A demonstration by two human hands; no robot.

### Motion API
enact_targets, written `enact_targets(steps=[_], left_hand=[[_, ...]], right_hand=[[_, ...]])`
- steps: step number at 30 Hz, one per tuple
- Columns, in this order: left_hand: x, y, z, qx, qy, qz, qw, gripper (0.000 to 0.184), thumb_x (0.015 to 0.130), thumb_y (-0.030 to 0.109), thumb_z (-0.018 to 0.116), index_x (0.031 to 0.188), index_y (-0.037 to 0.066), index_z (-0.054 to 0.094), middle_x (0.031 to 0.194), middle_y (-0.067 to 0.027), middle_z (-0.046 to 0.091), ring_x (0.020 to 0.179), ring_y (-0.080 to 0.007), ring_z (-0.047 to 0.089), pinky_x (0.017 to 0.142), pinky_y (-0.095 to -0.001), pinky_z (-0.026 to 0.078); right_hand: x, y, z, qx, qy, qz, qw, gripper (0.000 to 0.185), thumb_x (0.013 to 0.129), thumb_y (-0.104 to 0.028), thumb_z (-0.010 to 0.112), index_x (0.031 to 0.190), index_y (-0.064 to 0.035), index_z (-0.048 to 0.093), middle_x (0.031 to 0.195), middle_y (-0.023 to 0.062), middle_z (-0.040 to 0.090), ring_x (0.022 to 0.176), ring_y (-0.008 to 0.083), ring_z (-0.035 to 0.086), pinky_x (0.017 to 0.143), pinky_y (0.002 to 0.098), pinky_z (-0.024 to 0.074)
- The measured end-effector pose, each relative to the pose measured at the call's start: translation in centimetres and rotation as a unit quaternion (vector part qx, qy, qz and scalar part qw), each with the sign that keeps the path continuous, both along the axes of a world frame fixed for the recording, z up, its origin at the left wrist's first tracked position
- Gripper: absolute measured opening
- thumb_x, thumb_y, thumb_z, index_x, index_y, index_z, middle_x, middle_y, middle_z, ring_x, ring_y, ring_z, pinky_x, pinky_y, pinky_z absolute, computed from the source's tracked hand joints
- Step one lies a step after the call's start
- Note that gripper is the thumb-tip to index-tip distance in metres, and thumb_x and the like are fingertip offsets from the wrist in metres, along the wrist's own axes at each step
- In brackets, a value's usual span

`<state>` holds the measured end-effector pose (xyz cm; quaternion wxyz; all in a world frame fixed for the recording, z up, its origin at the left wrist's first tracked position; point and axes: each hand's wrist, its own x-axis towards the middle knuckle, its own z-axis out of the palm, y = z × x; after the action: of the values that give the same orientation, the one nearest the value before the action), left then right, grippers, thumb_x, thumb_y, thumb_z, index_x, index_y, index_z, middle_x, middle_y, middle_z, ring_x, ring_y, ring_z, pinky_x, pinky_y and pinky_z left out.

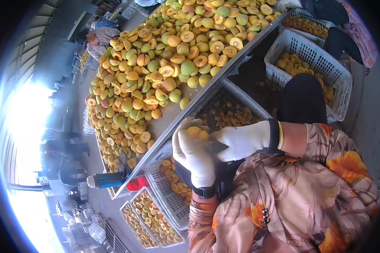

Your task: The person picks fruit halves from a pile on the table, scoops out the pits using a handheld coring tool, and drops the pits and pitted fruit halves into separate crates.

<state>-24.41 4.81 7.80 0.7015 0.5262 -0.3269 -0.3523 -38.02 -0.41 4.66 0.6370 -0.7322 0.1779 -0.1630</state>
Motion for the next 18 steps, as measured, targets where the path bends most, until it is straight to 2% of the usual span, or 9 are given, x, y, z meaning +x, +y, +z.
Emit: enact_targets(steps=[2,3,6,8,9,12,14,18], left_hand=[[0.6,0.0,-0.8,-0.011,-0.078,-0.024,0.997,0.041,0.107,0.035,0.052,0.118,-0.002,0.063,0.095,-0.0161,0.070,0.076,-0.0228,0.066,0.070,-0.0339,0.056],[0.7,-0.1,-0.7,0.001,-0.059,-0.024,0.998,0.041,0.107,0.035,0.052,0.118,-0.002,0.064,0.095,-0.0162,0.070,0.076,-0.0226,0.066,0.070,-0.0338,0.056],[0.2,-0.5,-0.4,0.031,0.020,-0.020,0.999,0.041,0.107,0.035,0.052,0.117,-0.002,0.064,0.094,-0.0166,0.070,0.075,-0.0220,0.067,0.069,-0.0336,0.056],[-0.3,-0.7,0.0,0.040,0.098,-0.016,0.994,0.041,0.106,0.036,0.052,0.115,-0.003,0.065,0.092,-0.0170,0.070,0.073,-0.0216,0.067,0.069,-0.0334,0.056],[-0.3,-0.8,-0.1,0.031,0.060,-0.012,0.998,0.042,0.107,0.036,0.052,0.114,-0.003,0.065,0.092,-0.0169,0.070,0.073,-0.0214,0.067,0.069,-0.0335,0.056],[-0.3,-0.8,-0.9,0.020,-0.036,-0.011,0.999,0.043,0.107,0.037,0.051,0.114,-0.003,0.064,0.091,-0.0167,0.070,0.073,-0.0212,0.067,0.068,-0.0338,0.056],[0.2,-1.0,-1.0,0.018,-0.078,-0.016,0.997,0.043,0.106,0.038,0.052,0.113,-0.003,0.064,0.090,-0.0165,0.070,0.073,-0.0214,0.067,0.068,-0.0341,0.056],[0.5,-1.4,-0.4,0.005,-0.027,-0.092,0.995,0.046,0.105,0.042,0.053,0.112,-0.002,0.065,0.089,-0.0162,0.070,0.069,-0.0210,0.065,0.065,-0.0327,0.055]], right_hand=[[-0.6,-0.5,0.7,-0.063,0.059,-0.012,0.996,0.040,0.087,-0.021,0.065,0.117,0.0064,0.061,0.084,0.0157,0.071,0.074,0.0225,0.071,0.066,0.0352,0.0574],[-0.8,-0.7,1.6,-0.032,0.088,0.010,0.996,0.042,0.088,-0.022,0.065,0.118,0.0076,0.062,0.096,0.0213,0.073,0.089,0.0283,0.073,0.078,0.0379,0.0576],[-0.7,-0.7,1.4,0.063,0.068,0.029,0.995,0.042,0.088,-0.022,0.065,0.117,0.0083,0.063,0.101,0.0240,0.073,0.097,0.0320,0.072,0.084,0.0396,0.0562],[-0.8,-0.5,1.3,0.058,0.028,0.014,0.998,0.041,0.087,-0.021,0.065,0.115,0.0089,0.063,0.099,0.0242,0.073,0.096,0.0316,0.073,0.083,0.0397,0.0564],[-0.8,-0.5,1.3,0.055,0.008,0.006,0.998,0.040,0.087,-0.021,0.065,0.113,0.0093,0.063,0.099,0.0242,0.073,0.095,0.0314,0.073,0.082,0.0398,0.0565],[-0.7,-0.9,0.1,-0.040,0.057,-0.009,0.998,0.039,0.087,-0.021,0.066,0.112,0.0089,0.063,0.095,0.0209,0.074,0.093,0.0288,0.072,0.084,0.0394,0.0562],[-0.6,-0.8,-0.5,-0.028,0.012,0.002,1.000,0.036,0.087,-0.022,0.066,0.109,0.0079,0.063,0.088,0.0175,0.072,0.083,0.0263,0.071,0.075,0.0377,0.0571],[-0.3,-0.7,-1.4,0.057,-0.027,0.028,0.998,0.031,0.088,-0.024,0.067,0.099,0.0049,0.063,0.072,0.0103,0.066,0.058,0.0201,0.065,0.052,0.0330,0.0527]])
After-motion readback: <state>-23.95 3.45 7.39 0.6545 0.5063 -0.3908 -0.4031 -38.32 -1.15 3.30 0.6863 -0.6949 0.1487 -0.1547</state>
